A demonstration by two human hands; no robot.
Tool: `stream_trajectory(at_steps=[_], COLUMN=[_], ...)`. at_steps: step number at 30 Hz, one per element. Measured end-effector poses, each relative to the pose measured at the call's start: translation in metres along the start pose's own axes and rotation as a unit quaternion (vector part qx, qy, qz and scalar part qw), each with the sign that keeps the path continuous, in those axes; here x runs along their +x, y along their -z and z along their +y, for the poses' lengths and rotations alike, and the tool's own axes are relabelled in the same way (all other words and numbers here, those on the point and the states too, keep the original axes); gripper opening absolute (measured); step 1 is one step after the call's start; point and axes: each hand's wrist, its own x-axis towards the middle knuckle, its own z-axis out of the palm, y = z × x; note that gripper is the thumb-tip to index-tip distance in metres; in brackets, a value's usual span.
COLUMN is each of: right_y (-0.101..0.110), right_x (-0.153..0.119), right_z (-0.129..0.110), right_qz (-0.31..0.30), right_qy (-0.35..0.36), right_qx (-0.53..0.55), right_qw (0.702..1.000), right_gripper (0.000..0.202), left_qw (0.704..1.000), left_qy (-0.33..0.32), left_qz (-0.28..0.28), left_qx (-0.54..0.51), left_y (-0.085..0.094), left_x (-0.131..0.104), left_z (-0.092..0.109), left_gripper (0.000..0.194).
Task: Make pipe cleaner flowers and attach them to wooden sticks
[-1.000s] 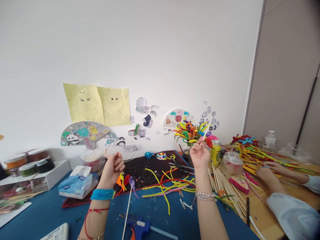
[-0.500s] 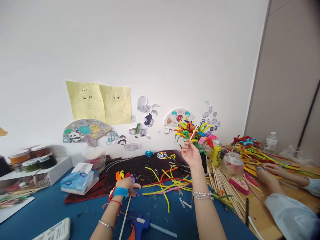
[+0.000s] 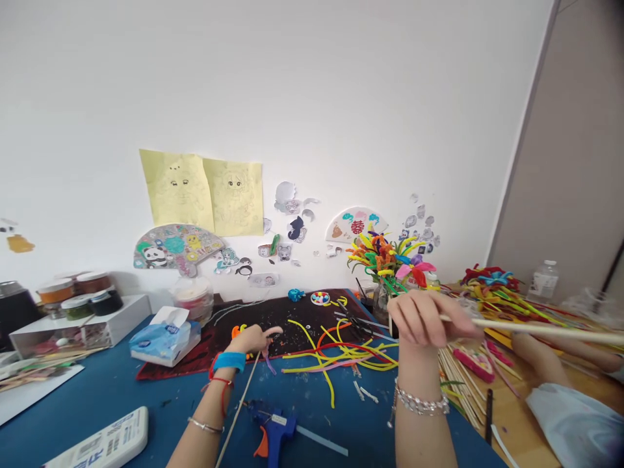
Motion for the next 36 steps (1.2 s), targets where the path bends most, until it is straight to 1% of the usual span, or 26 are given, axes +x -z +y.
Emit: stream_trajectory(at_steps=[2, 4, 5, 6, 7, 8, 9, 10, 12, 13, 14, 16, 19, 21, 22, 23, 24, 26, 28, 29, 30, 31, 34, 36], right_y=[-0.006, -0.02, -0.029, -0.038, -0.047, -0.055, -0.063, -0.07, -0.081, -0.085, -0.089, -0.095, -0.096, -0.095, -0.093, -0.093, -0.092, -0.093, -0.095, -0.096, -0.096, -0.096, -0.092, -0.088], right_x=[-0.001, -0.001, -0.001, -0.002, -0.002, -0.004, -0.007, -0.011, -0.022, -0.029, -0.034, -0.043, -0.048, -0.047, -0.046, -0.046, -0.047, -0.048, -0.051, -0.052, -0.053, -0.054, -0.056, -0.057], right_z=[0.0, 0.002, 0.005, 0.01, 0.017, 0.026, 0.036, 0.047, 0.068, 0.077, 0.084, 0.093, 0.095, 0.095, 0.095, 0.097, 0.1, 0.106, 0.113, 0.116, 0.118, 0.12, 0.124, 0.127], right_qz=[-0.096, -0.174, -0.186, -0.183, -0.178, -0.181, -0.197, -0.222, -0.28, -0.301, -0.314, -0.326, -0.346, -0.367, -0.373, -0.372, -0.361, -0.309, -0.247, -0.229, -0.226, -0.237, -0.293, -0.31], right_qy=[-0.049, -0.128, -0.163, -0.193, -0.224, -0.258, -0.296, -0.331, -0.381, -0.395, -0.398, -0.366, -0.286, -0.26, -0.252, -0.241, -0.227, -0.19, -0.16, -0.158, -0.169, -0.19, -0.263, -0.294], right_qx=[-0.039, -0.065, -0.079, -0.095, -0.119, -0.15, -0.186, -0.225, -0.293, -0.316, -0.335, -0.378, -0.456, -0.481, -0.481, -0.477, -0.47, -0.458, -0.445, -0.436, -0.425, -0.414, -0.392, -0.382], right_qw=[0.993, 0.974, 0.966, 0.959, 0.951, 0.937, 0.916, 0.889, 0.831, 0.808, 0.794, 0.785, 0.769, 0.753, 0.752, 0.759, 0.773, 0.812, 0.846, 0.856, 0.86, 0.858, 0.832, 0.82], right_gripper=[0.054, 0.041, 0.032, 0.027, 0.025, 0.026, 0.027, 0.029, 0.03, 0.03, 0.03, 0.03, 0.031, 0.032, 0.031, 0.032, 0.032, 0.032, 0.031, 0.03, 0.03, 0.03, 0.03, 0.03], left_qw=[0.999, 0.996, 0.98, 0.952, 0.924, 0.9, 0.884, 0.873, 0.861, 0.856, 0.85, 0.838, 0.817, 0.795, 0.781, 0.767, 0.755, 0.734, 0.729, 0.728, 0.729, 0.729, 0.739, 0.748], left_qy=[-0.004, -0.021, -0.036, -0.059, -0.082, -0.106, -0.12, -0.128, -0.129, -0.125, -0.122, -0.119, -0.127, -0.138, -0.139, -0.132, -0.117, -0.068, -0.042, -0.036, -0.035, -0.034, -0.051, -0.073], left_qz=[-0.029, -0.03, -0.035, -0.046, -0.044, -0.03, -0.012, 0.007, 0.038, 0.047, 0.053, 0.055, 0.059, 0.087, 0.107, 0.124, 0.135, 0.139, 0.132, 0.127, 0.123, 0.118, 0.091, 0.077], left_qx=[-0.024, -0.078, -0.193, -0.297, -0.371, -0.421, -0.452, -0.471, -0.491, -0.499, -0.51, -0.529, -0.559, -0.585, -0.599, -0.615, -0.631, -0.661, -0.671, -0.673, -0.672, -0.673, -0.666, -0.655], left_y=[0.014, 0.03, 0.037, 0.043, 0.047, 0.05, 0.051, 0.05, 0.048, 0.046, 0.045, 0.044, 0.047, 0.051, 0.052, 0.053, 0.053, 0.053, 0.05, 0.049, 0.047, 0.046, 0.043, 0.042], left_x=[-0.007, -0.017, -0.022, -0.027, -0.032, -0.034, -0.036, -0.036, -0.034, -0.032, -0.03, -0.027, -0.025, -0.022, -0.019, -0.016, -0.012, -0.004, 0.003, 0.006, 0.008, 0.009, 0.009, 0.008], left_z=[0.017, 0.035, 0.043, 0.05, 0.056, 0.06, 0.063, 0.065, 0.064, 0.063, 0.062, 0.059, 0.056, 0.051, 0.047, 0.042, 0.036, 0.023, 0.012, 0.008, 0.006, 0.005, 0.009, 0.013], left_gripper=[0.022, 0.033, 0.036, 0.038, 0.038, 0.038, 0.039, 0.039, 0.042, 0.043, 0.043, 0.043, 0.039, 0.035, 0.032, 0.029, 0.026, 0.022, 0.023, 0.024, 0.024, 0.024, 0.023, 0.021])
